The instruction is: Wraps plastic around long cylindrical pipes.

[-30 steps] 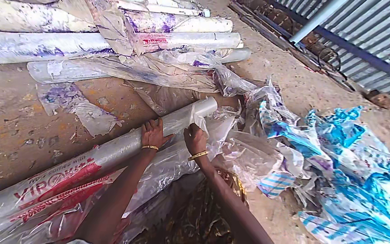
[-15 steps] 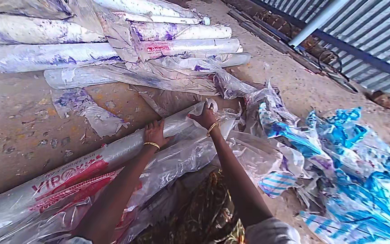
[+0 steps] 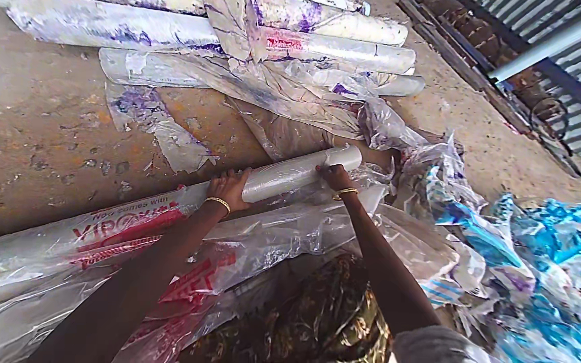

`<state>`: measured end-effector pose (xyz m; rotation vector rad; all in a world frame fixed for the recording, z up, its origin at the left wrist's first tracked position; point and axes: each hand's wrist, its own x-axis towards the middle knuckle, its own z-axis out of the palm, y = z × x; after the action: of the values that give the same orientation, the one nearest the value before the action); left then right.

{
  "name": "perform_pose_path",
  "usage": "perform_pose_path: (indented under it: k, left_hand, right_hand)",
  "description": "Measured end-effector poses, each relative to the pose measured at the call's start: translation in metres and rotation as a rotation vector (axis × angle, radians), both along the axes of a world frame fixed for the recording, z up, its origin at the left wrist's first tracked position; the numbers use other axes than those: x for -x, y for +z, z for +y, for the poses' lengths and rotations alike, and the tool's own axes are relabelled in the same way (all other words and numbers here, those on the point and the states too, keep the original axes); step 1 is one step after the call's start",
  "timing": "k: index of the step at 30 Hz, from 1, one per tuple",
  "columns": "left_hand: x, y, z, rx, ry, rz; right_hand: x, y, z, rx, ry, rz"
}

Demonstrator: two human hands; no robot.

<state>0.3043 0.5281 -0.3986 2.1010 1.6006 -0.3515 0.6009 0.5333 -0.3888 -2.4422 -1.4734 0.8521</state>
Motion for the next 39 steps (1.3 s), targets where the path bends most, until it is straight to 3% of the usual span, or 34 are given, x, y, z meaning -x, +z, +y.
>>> perform_pose_path:
  k: [6, 11, 19, 23, 25, 28, 30, 34, 36, 39]
  left_hand:
    - [-0.001, -0.001, -0.005, -0.027, -0.021, -0.017]
    - [0.000, -0.006, -0.003, -0.050, -0.003, -0.022]
    - [0.011, 0.005, 0.008, -0.044, -0.045, -0.082]
    - [0.015, 0.011, 0.025, -0.013, -0.073, -0.042]
    - [0.017, 0.006, 0.027, 0.017, -0.087, -0.058]
    - [0.018, 0.002, 0.039, 0.045, -0.085, -0.085]
    - [0.022, -0.001, 0.041, 0.057, -0.091, -0.096]
    - [0.021, -0.007, 0.055, 0.118, -0.076, -0.154]
    - [0.010, 0.005, 0.058, 0.224, -0.036, -0.184]
    - [-0.038, 0.038, 0.039, 0.190, 0.114, -0.245]
  right_hand:
    - [0.061, 0.014, -0.030, -0.105, -0.032, -0.056]
    - [0.145, 0.051, -0.115, -0.303, 0.067, -0.055]
    - [0.172, 0.071, -0.224, -0.648, 0.094, -0.002]
    - [0.161, 0.101, -0.266, -0.615, 0.107, 0.123]
    - [0.140, 0.112, -0.292, -0.574, 0.002, 0.291]
    - [0.104, 0.102, -0.303, -0.670, -0.378, 0.718]
    - [0.088, 0.095, -0.298, -0.655, -0.595, 0.833]
    - [0.022, 0.094, -0.293, -0.513, -0.878, 0.635]
    - [-0.017, 0.099, -0.303, -0.709, -0.740, 0.224]
    - [-0.026, 0.127, -0.285, -0.991, -0.258, -0.248]
